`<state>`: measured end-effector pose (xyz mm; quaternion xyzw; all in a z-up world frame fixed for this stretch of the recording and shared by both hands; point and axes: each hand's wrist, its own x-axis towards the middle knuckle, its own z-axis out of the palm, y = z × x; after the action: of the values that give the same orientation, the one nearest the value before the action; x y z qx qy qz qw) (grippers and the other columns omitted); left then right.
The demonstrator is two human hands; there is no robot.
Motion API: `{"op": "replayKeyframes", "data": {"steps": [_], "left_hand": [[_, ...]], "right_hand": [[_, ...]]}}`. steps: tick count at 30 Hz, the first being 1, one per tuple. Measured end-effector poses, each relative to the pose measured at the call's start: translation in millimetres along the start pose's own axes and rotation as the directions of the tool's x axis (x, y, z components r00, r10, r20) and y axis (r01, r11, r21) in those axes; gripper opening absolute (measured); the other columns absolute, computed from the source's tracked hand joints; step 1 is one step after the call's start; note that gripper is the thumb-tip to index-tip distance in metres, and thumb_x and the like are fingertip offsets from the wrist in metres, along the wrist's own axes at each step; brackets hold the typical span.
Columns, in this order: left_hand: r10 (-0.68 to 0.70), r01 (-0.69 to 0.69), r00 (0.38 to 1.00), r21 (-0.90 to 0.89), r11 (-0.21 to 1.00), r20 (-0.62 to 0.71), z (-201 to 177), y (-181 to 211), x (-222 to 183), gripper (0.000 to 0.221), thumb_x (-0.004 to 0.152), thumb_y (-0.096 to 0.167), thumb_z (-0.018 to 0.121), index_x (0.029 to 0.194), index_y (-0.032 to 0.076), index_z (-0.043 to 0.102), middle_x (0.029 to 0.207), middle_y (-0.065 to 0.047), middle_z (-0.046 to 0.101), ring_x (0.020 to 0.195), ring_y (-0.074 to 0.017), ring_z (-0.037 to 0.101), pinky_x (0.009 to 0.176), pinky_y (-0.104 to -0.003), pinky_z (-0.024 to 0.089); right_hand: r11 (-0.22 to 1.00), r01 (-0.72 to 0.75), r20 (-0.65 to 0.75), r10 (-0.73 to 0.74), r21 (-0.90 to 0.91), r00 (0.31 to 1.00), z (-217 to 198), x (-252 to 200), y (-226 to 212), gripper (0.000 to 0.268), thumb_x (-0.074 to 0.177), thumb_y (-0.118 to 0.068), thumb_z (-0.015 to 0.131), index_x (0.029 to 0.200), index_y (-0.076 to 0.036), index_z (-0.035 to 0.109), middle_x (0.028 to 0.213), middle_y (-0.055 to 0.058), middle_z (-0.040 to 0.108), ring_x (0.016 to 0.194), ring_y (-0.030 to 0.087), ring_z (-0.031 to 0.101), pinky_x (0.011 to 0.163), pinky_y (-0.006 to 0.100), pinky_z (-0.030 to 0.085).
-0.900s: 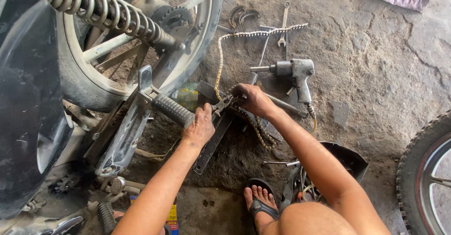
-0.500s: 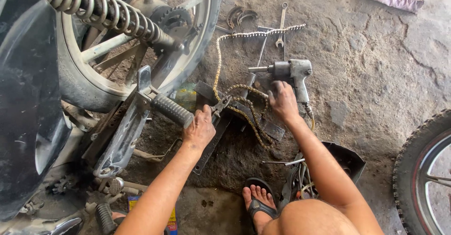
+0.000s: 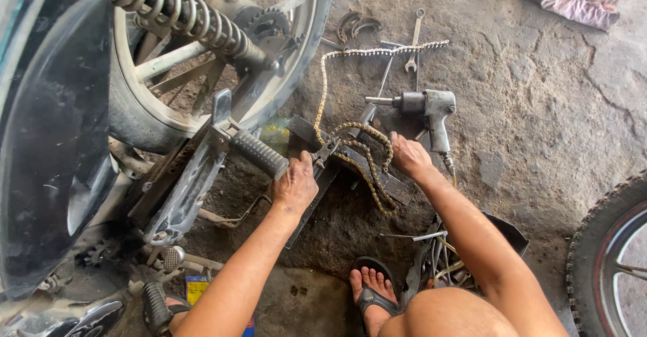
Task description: The person works on a motorcycle drive chain laid on the ground, using a hammer to drive out a chain link pin and rejoin the chain ends, then lifts the chain and fits it around the motorcycle's sprockets, adjusting it into place on the bike.
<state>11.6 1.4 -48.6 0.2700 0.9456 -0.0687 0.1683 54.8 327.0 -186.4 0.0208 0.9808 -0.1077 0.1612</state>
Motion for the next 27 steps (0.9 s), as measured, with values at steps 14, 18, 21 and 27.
{"op": "replayKeyframes", "data": {"steps": [14, 18, 21, 27], "left_hand": [[-0.142, 0.154, 0.987, -0.18, 0.971, 0.079, -36.1, 16.9, -16.5, 0.003, 0.105, 0.008, 0.046, 0.107, 0.006, 0.048, 0.091, -0.019, 0.065, 0.068, -0.0258, 0.072, 0.051, -0.031, 0.062], [-0.153, 0.157, 0.988, -0.17, 0.973, 0.038, -37.1, 19.3, -13.4, 0.004, 0.105, 0.01, 0.047, 0.108, 0.007, 0.046, 0.092, -0.019, 0.066, 0.07, -0.0267, 0.073, 0.051, -0.031, 0.062], [-0.18, 0.205, 0.975, -0.218, 0.954, 0.129, -44.6, 25.7, -12.6, 0.003, 0.106, 0.01, 0.046, 0.107, 0.007, 0.047, 0.093, -0.018, 0.066, 0.072, -0.0269, 0.074, 0.053, -0.032, 0.063], [-0.11, 0.099, 0.992, -0.154, 0.983, -0.063, -37.8, 23.8, -5.6, 0.004, 0.1, 0.008, 0.049, 0.104, 0.006, 0.049, 0.095, -0.021, 0.066, 0.078, -0.0325, 0.075, 0.056, -0.036, 0.064]], "right_hand": [[0.899, 0.187, -0.403, -0.012, 0.396, 0.915, -215.1, -76.7, -63.2, 0.033, 0.093, -0.008, 0.065, 0.123, 0.002, 0.057, 0.086, 0.021, 0.071, 0.072, 0.032, 0.071, 0.063, 0.045, 0.058], [0.831, 0.237, -0.262, -0.115, 0.503, 0.958, -226.7, -99.1, -83.4, 0.017, 0.102, -0.015, 0.058, 0.112, -0.001, 0.059, 0.086, 0.011, 0.07, 0.065, 0.022, 0.07, 0.06, 0.037, 0.064], [0.78, 0.062, -0.038, -0.049, 0.623, 0.998, -245.7, -119.9, -123.7, 0.018, 0.099, -0.019, 0.06, 0.107, -0.003, 0.062, 0.08, 0.01, 0.07, 0.062, 0.02, 0.065, 0.058, 0.038, 0.061], [0.764, 0.027, -0.069, 0.022, 0.644, 0.997, -164.2, -108.2, -106.7, 0.027, 0.098, -0.025, 0.07, 0.103, 0.0, 0.061, 0.074, 0.018, 0.065, 0.068, 0.028, 0.061, 0.064, 0.047, 0.055]]}}
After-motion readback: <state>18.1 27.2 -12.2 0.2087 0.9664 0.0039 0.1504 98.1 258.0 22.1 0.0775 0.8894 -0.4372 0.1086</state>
